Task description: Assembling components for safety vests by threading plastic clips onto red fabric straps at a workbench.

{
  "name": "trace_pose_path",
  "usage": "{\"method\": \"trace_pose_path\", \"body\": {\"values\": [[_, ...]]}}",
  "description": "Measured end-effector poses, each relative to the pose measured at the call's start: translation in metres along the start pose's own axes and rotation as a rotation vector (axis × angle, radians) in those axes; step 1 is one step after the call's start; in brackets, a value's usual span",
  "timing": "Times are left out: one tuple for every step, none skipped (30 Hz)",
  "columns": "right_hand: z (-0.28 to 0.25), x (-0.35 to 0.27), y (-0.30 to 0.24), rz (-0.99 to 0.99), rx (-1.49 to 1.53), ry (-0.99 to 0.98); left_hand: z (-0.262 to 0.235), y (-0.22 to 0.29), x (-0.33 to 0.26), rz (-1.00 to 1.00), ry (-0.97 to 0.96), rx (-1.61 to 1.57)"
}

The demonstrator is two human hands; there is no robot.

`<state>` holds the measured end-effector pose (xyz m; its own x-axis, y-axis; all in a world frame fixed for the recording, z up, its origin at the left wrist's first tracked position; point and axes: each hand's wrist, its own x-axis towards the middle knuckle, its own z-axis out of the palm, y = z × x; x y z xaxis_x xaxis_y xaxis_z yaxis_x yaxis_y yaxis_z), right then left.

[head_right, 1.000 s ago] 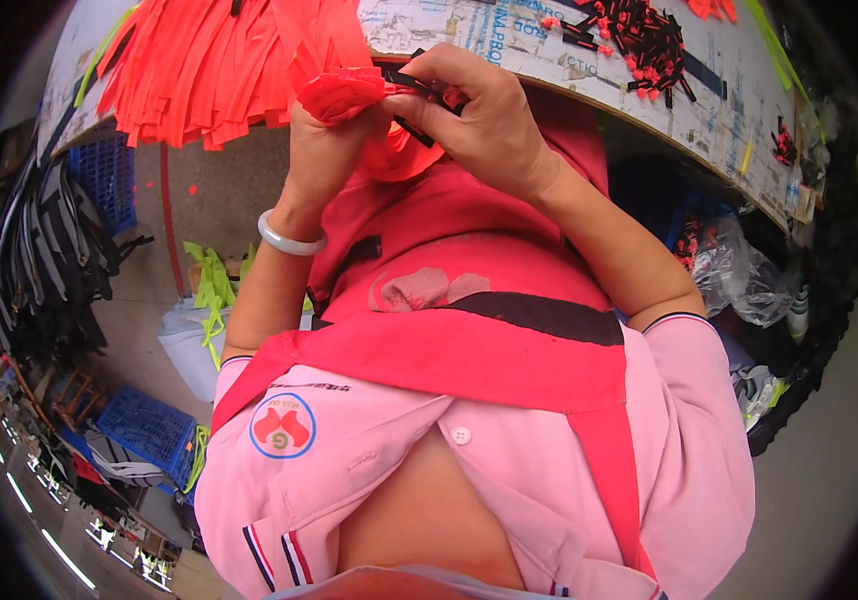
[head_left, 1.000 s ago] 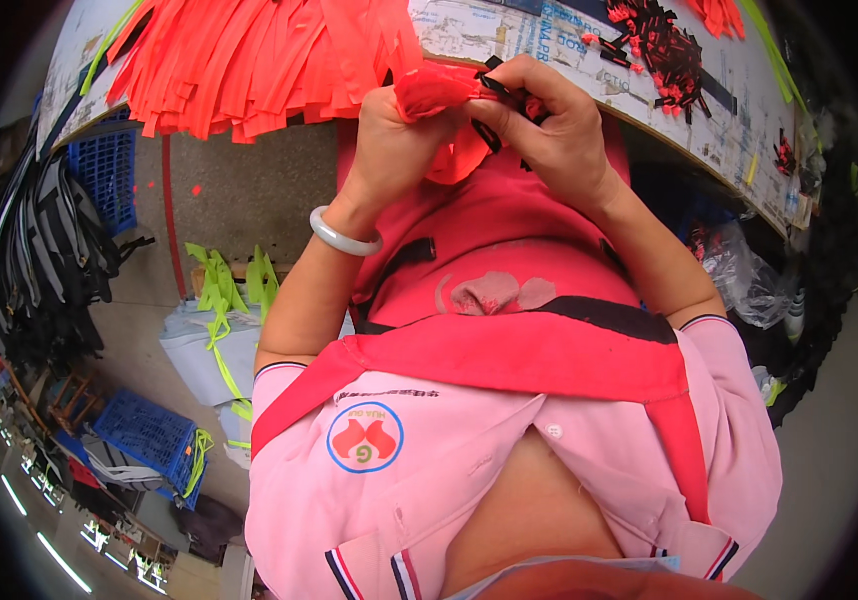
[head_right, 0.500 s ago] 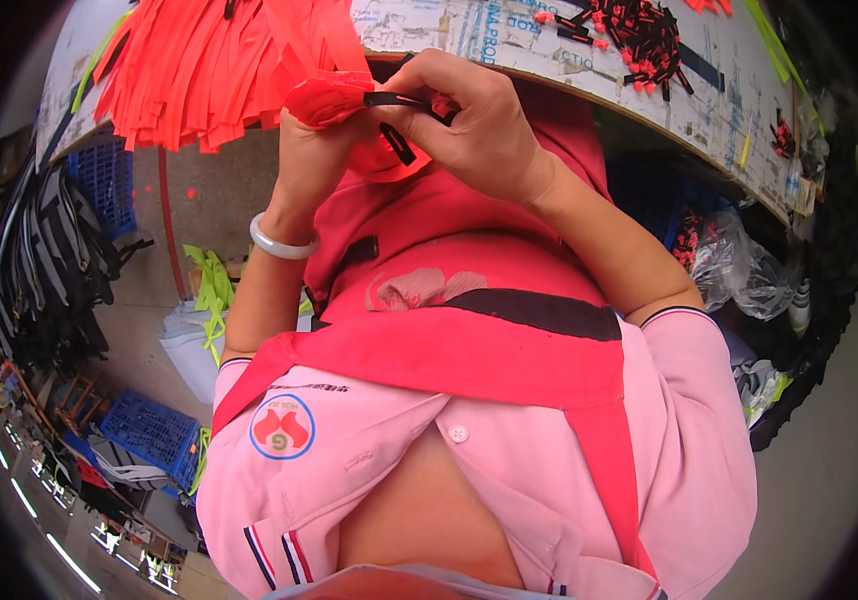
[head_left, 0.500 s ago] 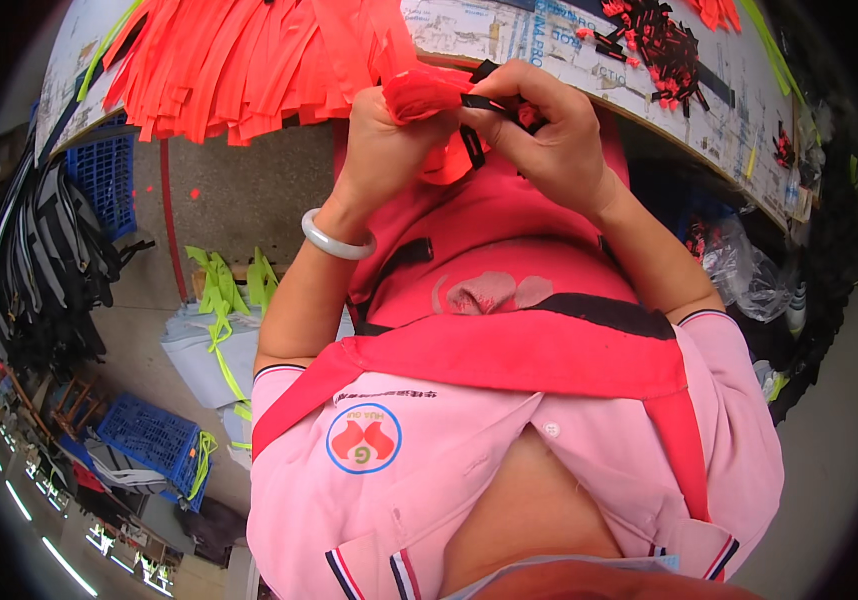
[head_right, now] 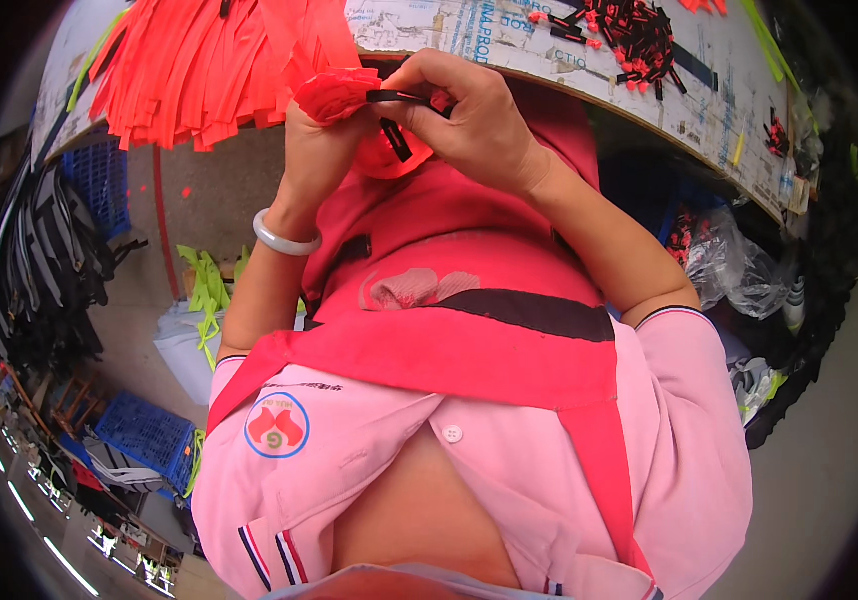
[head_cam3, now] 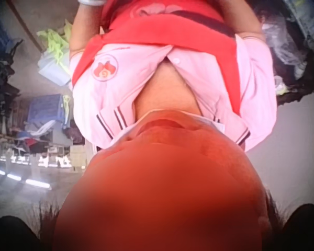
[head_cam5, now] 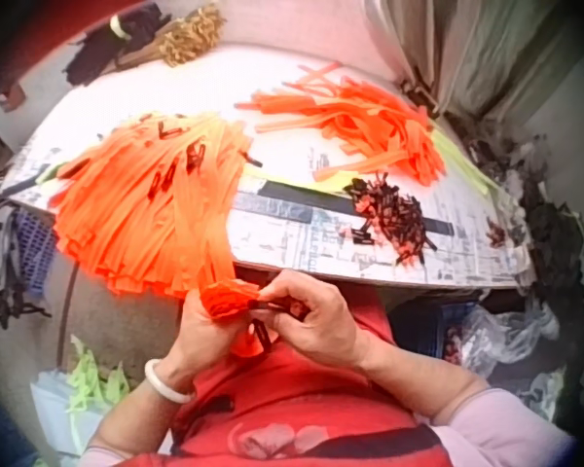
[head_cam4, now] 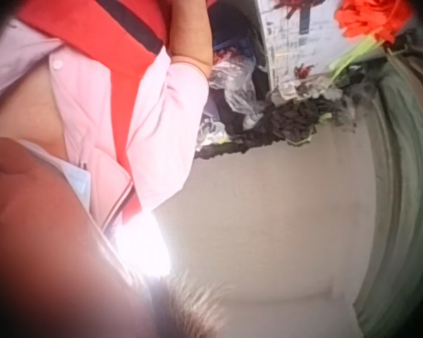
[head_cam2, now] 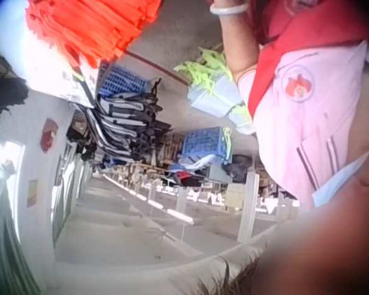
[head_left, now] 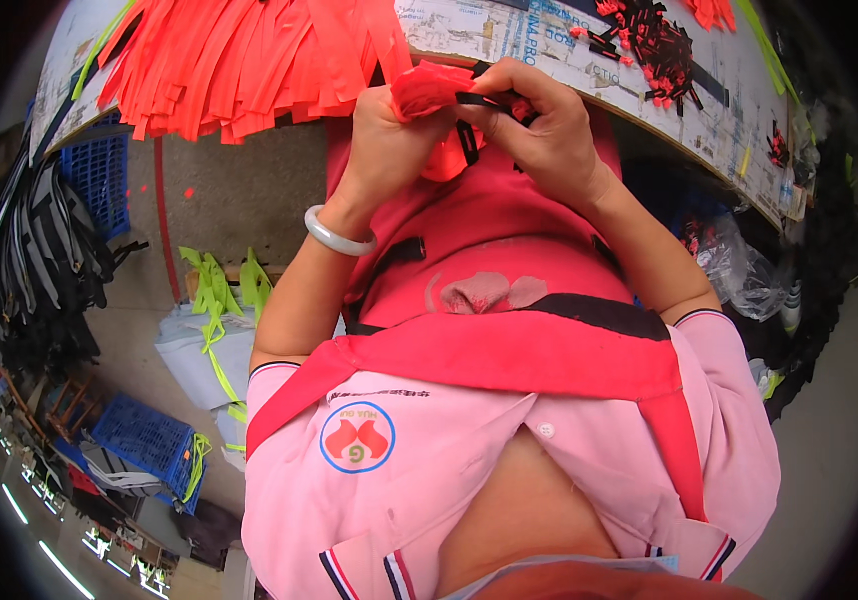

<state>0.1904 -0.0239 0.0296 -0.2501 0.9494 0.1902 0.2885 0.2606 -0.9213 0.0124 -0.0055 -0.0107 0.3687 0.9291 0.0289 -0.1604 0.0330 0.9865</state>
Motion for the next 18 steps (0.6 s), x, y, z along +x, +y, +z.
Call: {"method": "trace_pose_path", "body": {"values": [[0.000, -0.001, 0.002, 0.047, 0.064, 0.006, 0.000, 0.003, 0.001, -0.010, -0.021, -0.024], [-0.001, -0.003, 0.000, 0.048, 0.062, 0.006, 0.000, 0.004, 0.002, -0.021, -0.042, -0.048], [-0.002, -0.003, -0.004, 0.079, 0.097, 0.000, -0.001, 0.004, 0.002, -0.019, -0.038, -0.045], [-0.003, -0.002, -0.005, 0.110, 0.132, -0.005, -0.003, 0.002, 0.001, -0.037, -0.067, -0.031], [-0.005, -0.002, -0.005, 0.106, 0.135, -0.009, -0.004, 0.002, 0.001, -0.055, -0.096, -0.017], [-0.007, -0.003, -0.005, 0.111, 0.080, -0.032, -0.003, 0.003, 0.002, -0.056, -0.099, -0.016], [-0.008, -0.005, -0.006, 0.115, 0.025, -0.055, -0.002, 0.003, 0.002, 0.000, -0.095, 0.022], [-0.005, -0.005, 0.002, 0.096, 0.075, -0.038, -0.001, 0.004, 0.003, 0.055, -0.091, 0.061], [-0.005, -0.004, 0.002, 0.094, 0.074, -0.035, -0.001, 0.004, 0.003, 0.058, -0.094, 0.061], [-0.004, -0.002, 0.001, 0.131, 0.105, -0.025, -0.001, 0.003, 0.003, 0.030, -0.075, 0.025], [-0.005, -0.001, 0.001, 0.167, 0.136, -0.014, -0.001, 0.003, 0.003, 0.001, -0.056, -0.011], [-0.006, -0.001, 0.001, 0.165, 0.134, -0.013, 0.000, 0.007, 0.004, 0.005, -0.058, -0.010], [-0.008, 0.000, 0.001, 0.184, 0.169, -0.013, 0.001, 0.014, 0.004, 0.009, -0.069, -0.048], [-0.010, 0.001, 0.001, 0.204, 0.204, -0.013, 0.001, 0.017, 0.005, 0.013, -0.079, -0.086], [-0.011, 0.002, 0.000, 0.200, 0.204, -0.013, -0.002, 0.017, 0.005, 0.017, -0.080, -0.084], [-0.012, 0.003, -0.001, 0.224, 0.227, -0.037, -0.005, 0.017, 0.006, 0.000, -0.092, -0.092], [-0.013, 0.004, -0.002, 0.248, 0.250, -0.062, -0.007, 0.016, 0.006, -0.016, -0.104, -0.100], [-0.014, 0.004, -0.001, 0.244, 0.251, -0.062, -0.007, 0.016, 0.005, -0.014, -0.104, -0.097]]}}
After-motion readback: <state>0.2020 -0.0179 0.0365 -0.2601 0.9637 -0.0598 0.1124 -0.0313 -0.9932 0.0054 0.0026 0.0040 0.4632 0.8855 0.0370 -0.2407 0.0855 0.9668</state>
